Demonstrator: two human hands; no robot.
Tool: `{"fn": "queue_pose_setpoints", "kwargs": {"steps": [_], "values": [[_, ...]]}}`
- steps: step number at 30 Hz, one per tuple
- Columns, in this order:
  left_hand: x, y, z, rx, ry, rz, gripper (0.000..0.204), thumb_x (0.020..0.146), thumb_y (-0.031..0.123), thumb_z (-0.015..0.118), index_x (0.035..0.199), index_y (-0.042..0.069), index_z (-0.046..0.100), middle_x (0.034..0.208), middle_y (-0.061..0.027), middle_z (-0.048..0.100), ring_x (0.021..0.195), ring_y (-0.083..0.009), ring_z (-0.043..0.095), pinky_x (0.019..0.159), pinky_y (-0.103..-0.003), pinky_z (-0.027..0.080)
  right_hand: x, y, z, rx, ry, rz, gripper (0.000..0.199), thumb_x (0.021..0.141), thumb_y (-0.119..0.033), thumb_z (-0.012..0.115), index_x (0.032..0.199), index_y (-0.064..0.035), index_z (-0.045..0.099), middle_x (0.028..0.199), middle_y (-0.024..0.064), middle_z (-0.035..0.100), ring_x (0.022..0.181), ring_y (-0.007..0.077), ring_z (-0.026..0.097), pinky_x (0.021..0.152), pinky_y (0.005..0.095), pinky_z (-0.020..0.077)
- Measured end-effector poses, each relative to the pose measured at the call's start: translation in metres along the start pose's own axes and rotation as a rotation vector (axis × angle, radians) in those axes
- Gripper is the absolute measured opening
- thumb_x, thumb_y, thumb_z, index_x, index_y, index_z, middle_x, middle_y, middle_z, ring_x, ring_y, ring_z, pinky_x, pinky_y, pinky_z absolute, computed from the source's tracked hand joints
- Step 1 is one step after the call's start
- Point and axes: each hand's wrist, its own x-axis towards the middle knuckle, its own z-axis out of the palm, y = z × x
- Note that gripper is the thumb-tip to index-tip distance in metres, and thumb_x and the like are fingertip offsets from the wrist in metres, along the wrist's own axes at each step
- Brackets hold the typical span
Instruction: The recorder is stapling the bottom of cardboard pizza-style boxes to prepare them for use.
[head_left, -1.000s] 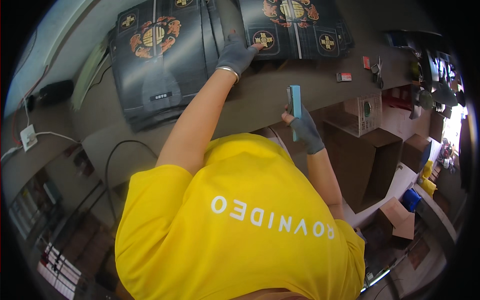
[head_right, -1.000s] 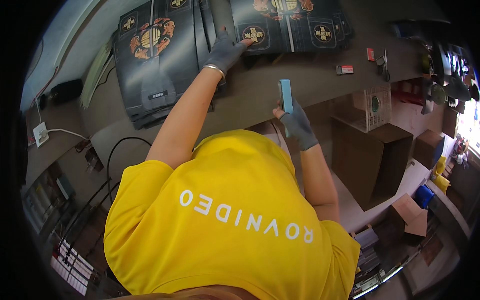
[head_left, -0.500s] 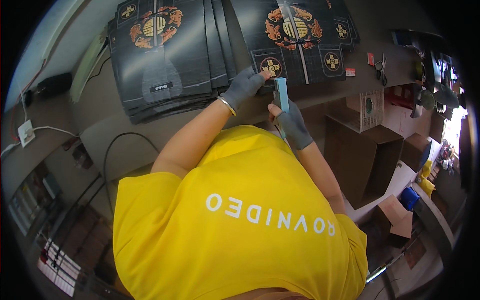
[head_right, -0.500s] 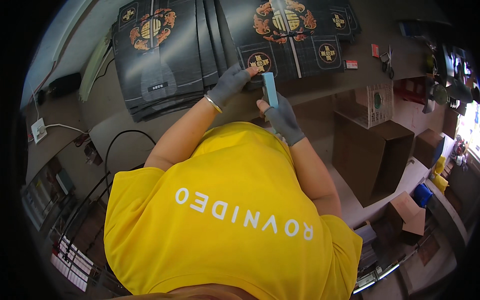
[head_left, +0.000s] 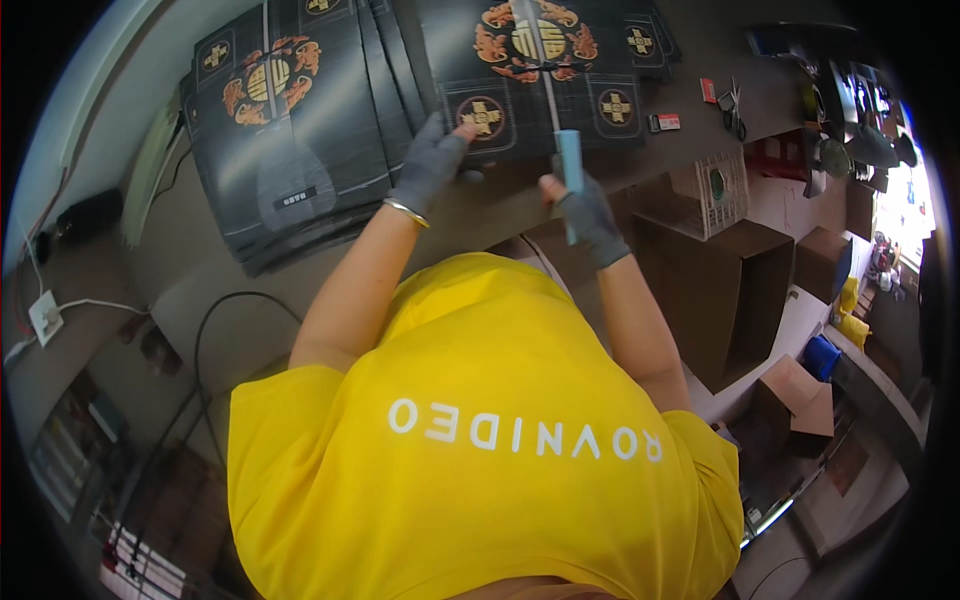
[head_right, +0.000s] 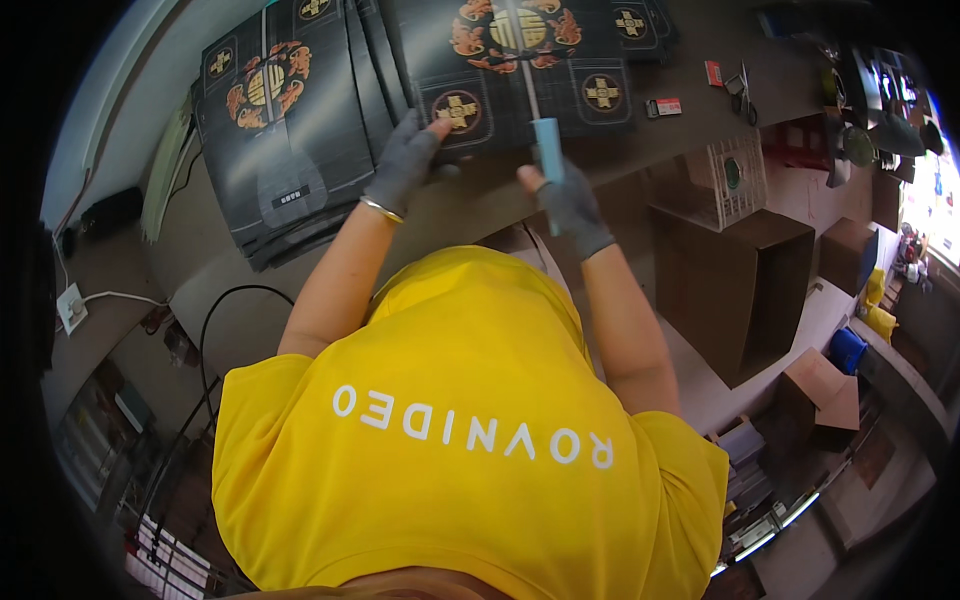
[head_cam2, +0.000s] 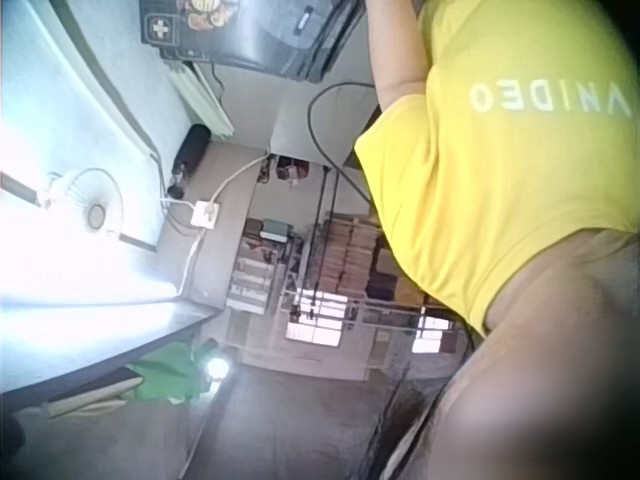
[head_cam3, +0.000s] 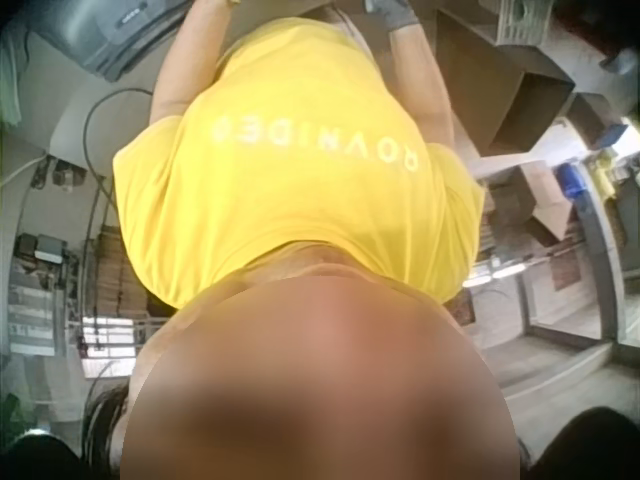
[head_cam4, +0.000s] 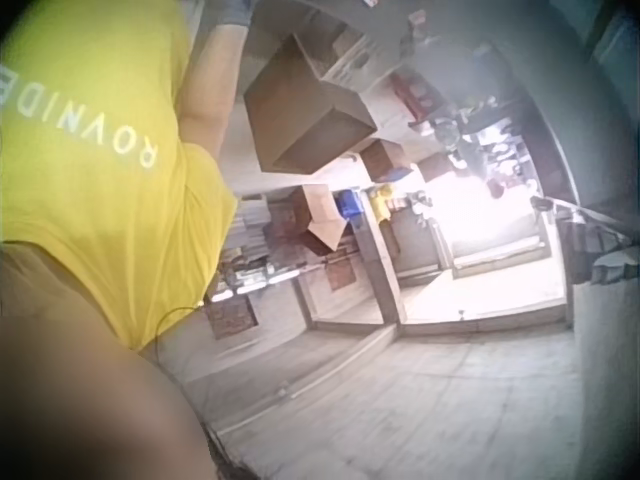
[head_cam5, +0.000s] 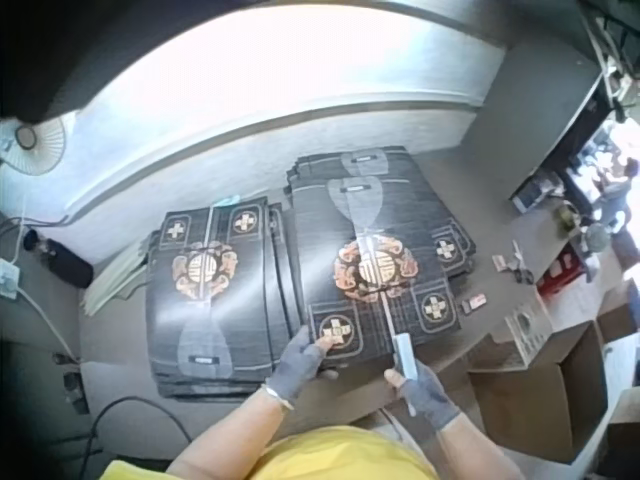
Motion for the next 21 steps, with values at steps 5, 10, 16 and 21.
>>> {"fn": "queue_pose_setpoints", "kwargs": {"steps": [5, 10, 16, 21], "values": [[-0.002, 0.022, -0.012, 0.166, 0.100, -0.096, 0.027, 0.092, 0.023, 0.053, 0.114, 0.008, 0.050, 0.098, -0.0065, 0.066, 0.071, -0.0145, 0.066, 0.049, -0.021, 0.049, 0.023, 0.015, -0.061, -0.030, 0.070, 0.114, 0.027, 0.086, -0.031, 0.064, 0.087, -0.0049, 0.057, 0.066, 0.0022, 0.057, 0.062, 0.0104, 0.057, 0.056, 0.0265, 0.0446], [-0.002, 0.022, -0.013, 0.184, 0.104, -0.091, 0.028, 0.092, 0.024, 0.053, 0.115, 0.007, 0.050, 0.097, -0.0063, 0.066, 0.070, -0.0139, 0.066, 0.050, -0.020, 0.049, 0.022, 0.000, -0.064, -0.078, 0.073, 0.151, 0.026, 0.086, -0.030, 0.065, 0.079, -0.0069, 0.054, 0.061, 0.0024, 0.055, 0.052, 0.0097, 0.053, 0.046, 0.0254, 0.0410], [-0.002, 0.009, -0.005, 0.036, 0.102, -0.029, 0.027, 0.092, 0.026, 0.055, 0.111, 0.007, 0.052, 0.096, -0.0069, 0.065, 0.077, -0.0143, 0.064, 0.061, -0.025, 0.052, 0.021, 0.008, -0.053, -0.046, 0.101, 0.211, 0.028, 0.086, -0.030, 0.065, 0.076, -0.0069, 0.052, 0.057, 0.0026, 0.053, 0.045, 0.0107, 0.050, 0.043, 0.0258, 0.0396], [0.031, -0.060, 0.026, 0.040, 0.139, -0.091, 0.027, 0.085, 0.028, 0.066, 0.095, 0.003, 0.059, 0.094, -0.0080, 0.065, 0.077, -0.0188, 0.061, 0.067, -0.030, 0.049, -0.002, -0.016, -0.011, 0.126, 0.040, 0.269, 0.029, 0.086, -0.033, 0.065, 0.083, -0.0049, 0.056, 0.064, 0.0026, 0.056, 0.057, 0.0129, 0.056, 0.054, 0.0265, 0.0452]]}}
